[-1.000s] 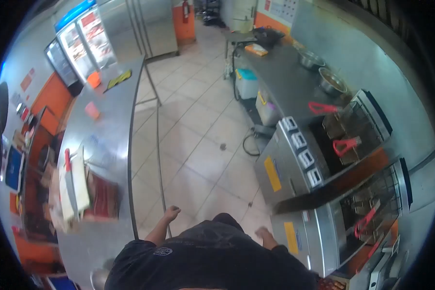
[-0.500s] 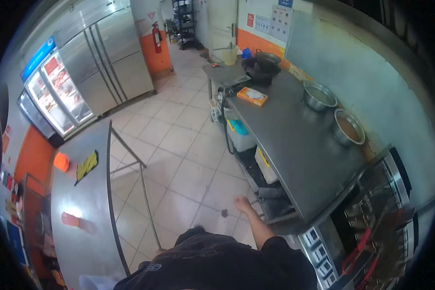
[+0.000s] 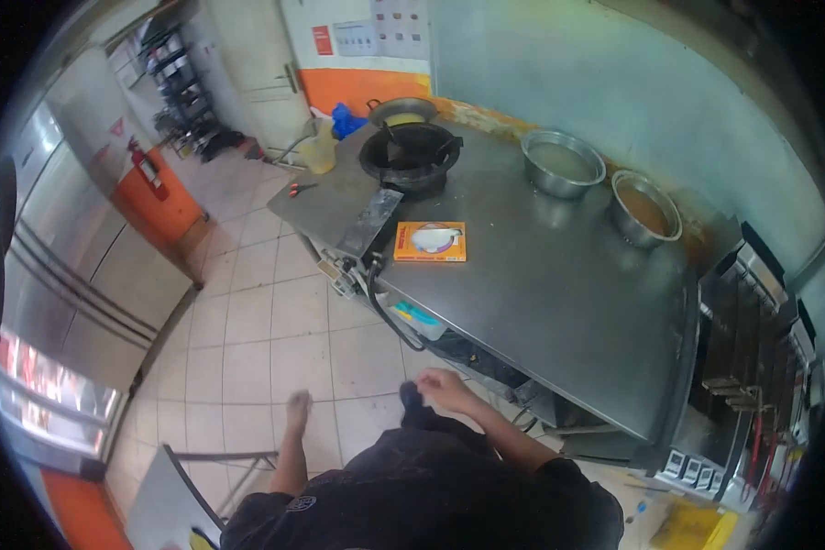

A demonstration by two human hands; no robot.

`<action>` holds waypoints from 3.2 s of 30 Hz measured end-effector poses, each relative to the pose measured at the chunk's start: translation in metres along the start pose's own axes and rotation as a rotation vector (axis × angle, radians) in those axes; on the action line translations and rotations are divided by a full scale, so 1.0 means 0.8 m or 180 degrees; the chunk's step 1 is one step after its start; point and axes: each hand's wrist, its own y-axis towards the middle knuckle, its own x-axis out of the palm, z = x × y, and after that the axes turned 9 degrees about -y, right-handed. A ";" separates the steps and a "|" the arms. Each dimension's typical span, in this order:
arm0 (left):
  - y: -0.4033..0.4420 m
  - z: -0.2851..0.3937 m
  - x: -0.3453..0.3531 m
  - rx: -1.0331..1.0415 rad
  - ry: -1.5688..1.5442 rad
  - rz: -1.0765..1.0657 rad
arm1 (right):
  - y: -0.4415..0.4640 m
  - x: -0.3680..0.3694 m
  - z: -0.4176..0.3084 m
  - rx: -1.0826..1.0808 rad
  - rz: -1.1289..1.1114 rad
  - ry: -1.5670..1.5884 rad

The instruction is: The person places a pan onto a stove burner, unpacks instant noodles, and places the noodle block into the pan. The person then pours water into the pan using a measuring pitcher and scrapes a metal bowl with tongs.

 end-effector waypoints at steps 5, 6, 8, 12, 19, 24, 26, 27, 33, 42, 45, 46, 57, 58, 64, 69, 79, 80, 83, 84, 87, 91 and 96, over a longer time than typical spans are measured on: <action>0.151 0.266 0.131 0.0561 -0.1030 -0.0313 | 0.161 -0.039 -0.044 -0.0152 0.1141 0.0782; 0.172 0.285 0.144 0.0541 -0.1192 -0.0459 | 0.190 -0.034 -0.050 -0.0228 0.1273 0.1230; 0.203 0.337 0.187 0.0493 -0.1143 -0.0681 | 0.241 -0.037 -0.074 -0.0274 0.1217 0.1040; 0.297 0.405 0.242 0.0723 -0.0837 -0.1115 | 0.290 -0.067 -0.150 -0.0439 0.1141 0.0822; 0.643 0.459 0.440 0.1350 -0.0629 -0.1126 | 0.338 -0.133 -0.181 -0.0019 0.2873 0.0501; 0.874 0.438 0.636 0.0793 -0.0447 -0.0541 | 0.377 -0.130 -0.211 0.0607 0.4386 0.0429; 0.866 0.480 0.656 0.0077 -0.0975 -0.0914 | 0.386 -0.123 -0.212 0.0827 0.4666 0.0373; 0.863 0.494 0.664 -0.0290 -0.1208 -0.1101 | 0.392 -0.115 -0.213 0.0923 0.4749 0.0459; 0.925 0.473 0.706 -0.0488 -0.1508 -0.1865 | 0.401 -0.076 -0.221 0.1451 0.5102 0.0632; 0.933 0.488 0.720 -0.0365 -0.1579 -0.1550 | 0.409 -0.047 -0.224 0.1535 0.5195 0.0862; 0.912 0.512 0.711 -0.0328 -0.1656 -0.1512 | 0.398 -0.042 -0.225 0.1480 0.5171 0.0915; 0.900 0.523 0.706 -0.0347 -0.1725 -0.1489 | 0.396 -0.043 -0.226 0.1488 0.5142 0.0833; 0.764 0.662 0.632 -0.0287 -0.1793 -0.2396 | 0.424 -0.175 -0.221 0.0950 0.3952 0.0070; 0.744 0.670 0.619 -0.0311 -0.1785 -0.2370 | 0.442 -0.200 -0.229 0.0953 0.3879 0.0136; 0.691 0.644 0.577 -0.0324 -0.1654 -0.2802 | 0.552 -0.365 -0.206 0.0593 0.3921 0.0593; 0.601 0.626 0.525 -0.0579 -0.1575 -0.2659 | 0.574 -0.397 -0.226 0.1347 0.4157 0.0913; 0.517 0.568 0.464 -0.0349 -0.0435 -0.3073 | 0.522 -0.362 -0.112 0.0772 0.4267 0.0865; 0.522 0.569 0.458 -0.0289 -0.0148 -0.3196 | 0.520 -0.358 -0.103 0.0832 0.4252 0.0933; 0.536 0.571 0.436 -0.0132 0.0559 -0.3379 | 0.518 -0.359 -0.090 0.0903 0.4149 0.1017; 0.539 0.570 0.426 -0.0066 0.0738 -0.3425 | 0.518 -0.360 -0.088 0.0875 0.4073 0.0975; 0.556 0.562 0.398 0.0374 0.0716 -0.3215 | 0.521 -0.365 -0.088 0.0954 0.4070 0.0953; 0.562 0.560 0.358 0.0585 0.1257 -0.3486 | 0.518 -0.376 -0.090 0.0805 0.3797 0.0919; 0.554 0.525 0.307 0.0261 0.1475 -0.3823 | 0.521 -0.383 -0.075 0.0804 0.3644 0.1035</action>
